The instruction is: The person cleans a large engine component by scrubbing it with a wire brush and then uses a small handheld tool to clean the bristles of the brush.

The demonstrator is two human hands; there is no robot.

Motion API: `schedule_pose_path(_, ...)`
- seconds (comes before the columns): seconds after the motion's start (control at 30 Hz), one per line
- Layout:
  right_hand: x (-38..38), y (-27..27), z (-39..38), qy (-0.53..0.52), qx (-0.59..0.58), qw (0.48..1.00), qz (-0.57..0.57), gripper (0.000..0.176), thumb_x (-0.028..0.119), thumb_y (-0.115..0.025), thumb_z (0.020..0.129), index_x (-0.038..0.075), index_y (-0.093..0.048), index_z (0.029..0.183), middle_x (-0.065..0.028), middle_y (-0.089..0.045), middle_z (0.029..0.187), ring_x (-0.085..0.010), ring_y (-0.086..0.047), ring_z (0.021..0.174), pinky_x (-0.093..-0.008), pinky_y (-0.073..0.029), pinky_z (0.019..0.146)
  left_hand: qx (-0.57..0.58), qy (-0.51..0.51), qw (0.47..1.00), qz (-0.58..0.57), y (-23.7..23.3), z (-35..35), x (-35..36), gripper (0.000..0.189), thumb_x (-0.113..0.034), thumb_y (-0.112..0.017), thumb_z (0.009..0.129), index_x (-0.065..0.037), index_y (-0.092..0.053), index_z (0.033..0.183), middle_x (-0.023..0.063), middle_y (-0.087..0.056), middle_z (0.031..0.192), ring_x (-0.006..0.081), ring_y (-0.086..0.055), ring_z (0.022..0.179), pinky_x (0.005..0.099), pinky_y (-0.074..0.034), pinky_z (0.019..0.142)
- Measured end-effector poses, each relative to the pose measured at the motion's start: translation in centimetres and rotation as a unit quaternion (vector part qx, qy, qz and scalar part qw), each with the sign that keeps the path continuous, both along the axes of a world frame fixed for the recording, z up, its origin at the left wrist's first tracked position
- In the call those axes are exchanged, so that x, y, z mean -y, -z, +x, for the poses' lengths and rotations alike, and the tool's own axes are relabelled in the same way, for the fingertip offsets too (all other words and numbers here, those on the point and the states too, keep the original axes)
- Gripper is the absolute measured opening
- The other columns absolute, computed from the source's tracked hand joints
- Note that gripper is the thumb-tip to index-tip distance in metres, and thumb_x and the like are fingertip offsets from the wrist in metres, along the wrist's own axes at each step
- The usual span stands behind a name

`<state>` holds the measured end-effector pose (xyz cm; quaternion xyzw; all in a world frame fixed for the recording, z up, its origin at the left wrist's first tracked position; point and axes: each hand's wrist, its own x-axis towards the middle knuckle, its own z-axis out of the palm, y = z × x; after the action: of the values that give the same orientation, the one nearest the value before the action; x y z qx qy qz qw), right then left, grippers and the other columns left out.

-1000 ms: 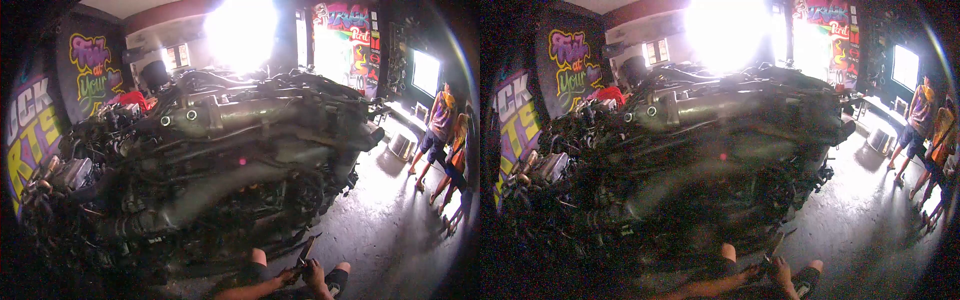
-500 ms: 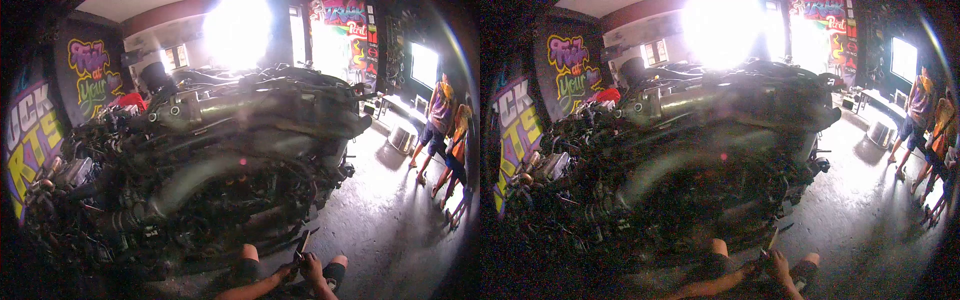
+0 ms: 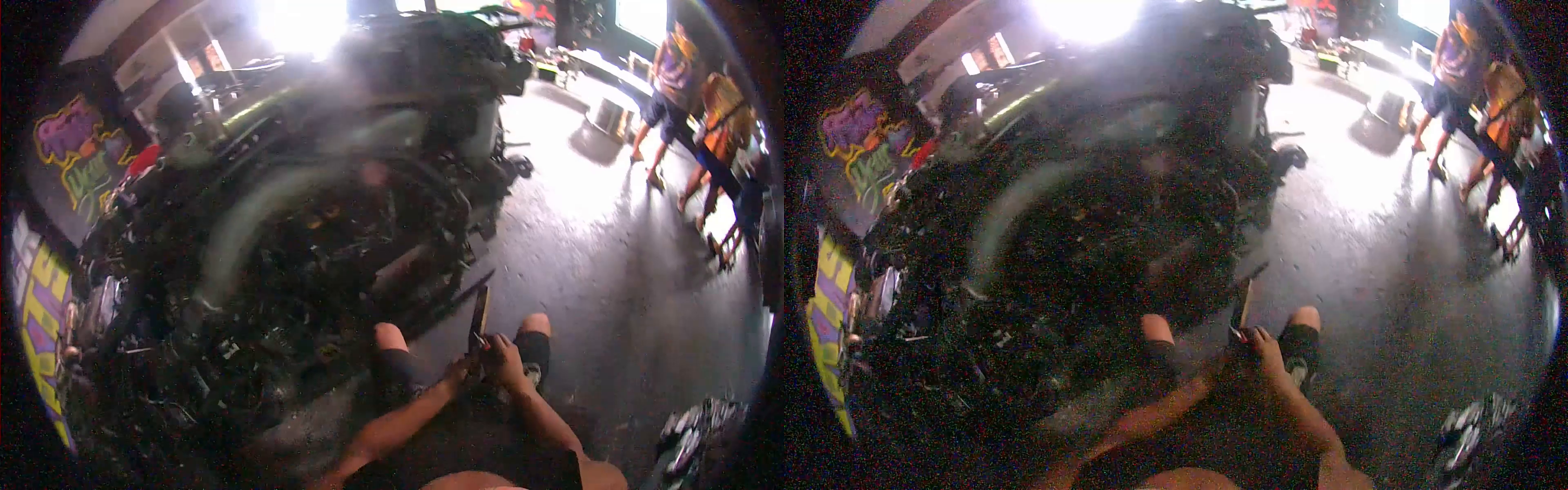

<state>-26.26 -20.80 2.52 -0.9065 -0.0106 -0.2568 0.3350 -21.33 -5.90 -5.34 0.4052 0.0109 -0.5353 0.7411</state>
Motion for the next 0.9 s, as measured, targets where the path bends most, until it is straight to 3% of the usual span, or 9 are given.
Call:
schedule_pose_path(0.17,-0.2,1.0,-3.0,0.043,-0.014,0.999,0.022,0.025,0.003,-0.058,0.072,0.001,-0.056,0.097,-0.0173,-0.057,0.085,-0.0391,-0.056,0.077,-0.0414,-0.047,0.065,0.047,0.034,0.998,0.03,-0.1,-2.0,-0.4,0.027,-0.037,-0.057,0.084,-0.01,-0.056,0.088,0.0005,-0.053,0.067,0.0153,-0.047,0.05,0.0288,-0.039,0.048)
schedule_pose_path(0.27,-1.6,-6.0,-4.7,0.035,-0.026,0.995,0.092,0.023,0.003,-0.058,0.072,0.0,-0.056,0.095,-0.0184,-0.056,0.085,-0.0394,-0.055,0.076,-0.0407,-0.046,0.065,0.091,0.049,0.993,0.053,0.5,-3.1,-0.6,0.033,-0.038,-0.059,0.082,-0.007,-0.055,0.093,0.0029,-0.055,0.071,0.0182,-0.05,0.053,0.0308,-0.042,0.05)
schedule_pose_path(0.33,-1.2,-5.5,-6.2,0.043,-0.029,0.994,0.095,0.024,0.003,-0.059,0.072,0.0,-0.056,0.095,-0.0181,-0.056,0.085,-0.0386,-0.056,0.075,-0.0396,-0.046,0.066,0.106,0.057,0.991,0.061,-0.1,-3.6,-0.5,0.035,-0.038,-0.06,0.081,-0.007,-0.055,0.094,0.0037,-0.056,0.073,0.0192,-0.051,0.053,0.0315,-0.043,0.05)
schedule_pose_path(0.5,-0.9,-5.7,-9.2,0.096,-0.036,0.983,0.15,0.027,0.004,-0.063,0.071,0.0,-0.056,0.097,-0.0166,-0.056,0.085,-0.0357,-0.057,0.076,-0.0364,-0.046,0.068,0.376,0.202,0.893,0.142,-4.3,-6.1,-0.6,0.02,-0.024,-0.054,0.087,-0.006,-0.06,0.093,0.0044,-0.062,0.09,0.0217,-0.057,0.077,0.0343,-0.046,0.065)
schedule_pose_path(0.53,-0.7,-5.1,-10.0,0.099,-0.025,0.982,0.157,0.029,0.004,-0.065,0.07,0.001,-0.056,0.097,-0.0162,-0.057,0.086,-0.0347,-0.058,0.077,-0.0358,-0.046,0.068,0.369,0.209,0.894,0.148,-3.8,-6.8,-0.1,0.02,-0.024,-0.054,0.087,-0.006,-0.06,0.093,0.0044,-0.062,0.09,0.0217,-0.057,0.077,0.0343,-0.046,0.065)
schedule_pose_path(0.6,-0.2,-4.4,-11.0,0.105,-0.016,0.979,0.176,0.031,0.004,-0.066,0.069,0.001,-0.056,0.098,-0.0157,-0.057,0.086,-0.0336,-0.059,0.078,-0.0352,-0.046,0.069,0.466,0.07,0.882,0.005,-3.1,-8.0,1.0,0.028,-0.033,-0.057,0.081,-0.005,-0.056,0.088,0.0017,-0.054,0.073,0.0168,-0.052,0.063,0.0299,-0.043,0.058)
schedule_pose_path(0.73,-0.4,-4.4,-12.2,0.102,0.019,0.974,0.199,0.027,0.005,-0.066,0.071,0.002,-0.056,0.096,-0.0144,-0.057,0.084,-0.0315,-0.059,0.077,-0.0344,-0.046,0.068,0.412,0.114,0.903,0.048,-6.4,-8.6,1.1,0.022,-0.026,-0.055,0.081,-0.005,-0.057,0.086,0.0021,-0.056,0.076,0.0163,-0.053,0.064,0.0293,-0.043,0.059)
schedule_pose_path(0.8,-0.1,-5.2,-12.1,0.131,0.014,0.971,0.197,0.025,0.005,-0.065,0.073,0.002,-0.056,0.096,-0.0137,-0.057,0.082,-0.0292,-0.059,0.076,-0.0335,-0.045,0.068,0.109,0.092,0.982,0.125,-9.9,-8.2,1.7,0.016,-0.023,-0.057,0.08,-0.007,-0.059,0.08,0.0026,-0.058,0.077,0.0143,-0.053,0.066,0.0294,-0.042,0.057)
schedule_pose_path(0.9,-0.1,-5.5,-12.3,0.127,-0.034,0.929,0.346,0.021,0.003,-0.062,0.076,0.001,-0.056,0.096,-0.0107,-0.057,0.08,-0.0184,-0.057,0.075,-0.0307,-0.044,0.067,0.265,-0.024,0.956,0.12,-4.6,-6.1,1.8,0.016,-0.026,-0.06,0.08,-0.01,-0.059,0.081,0.0016,-0.055,0.072,0.0128,-0.052,0.059,0.0281,-0.039,0.049)
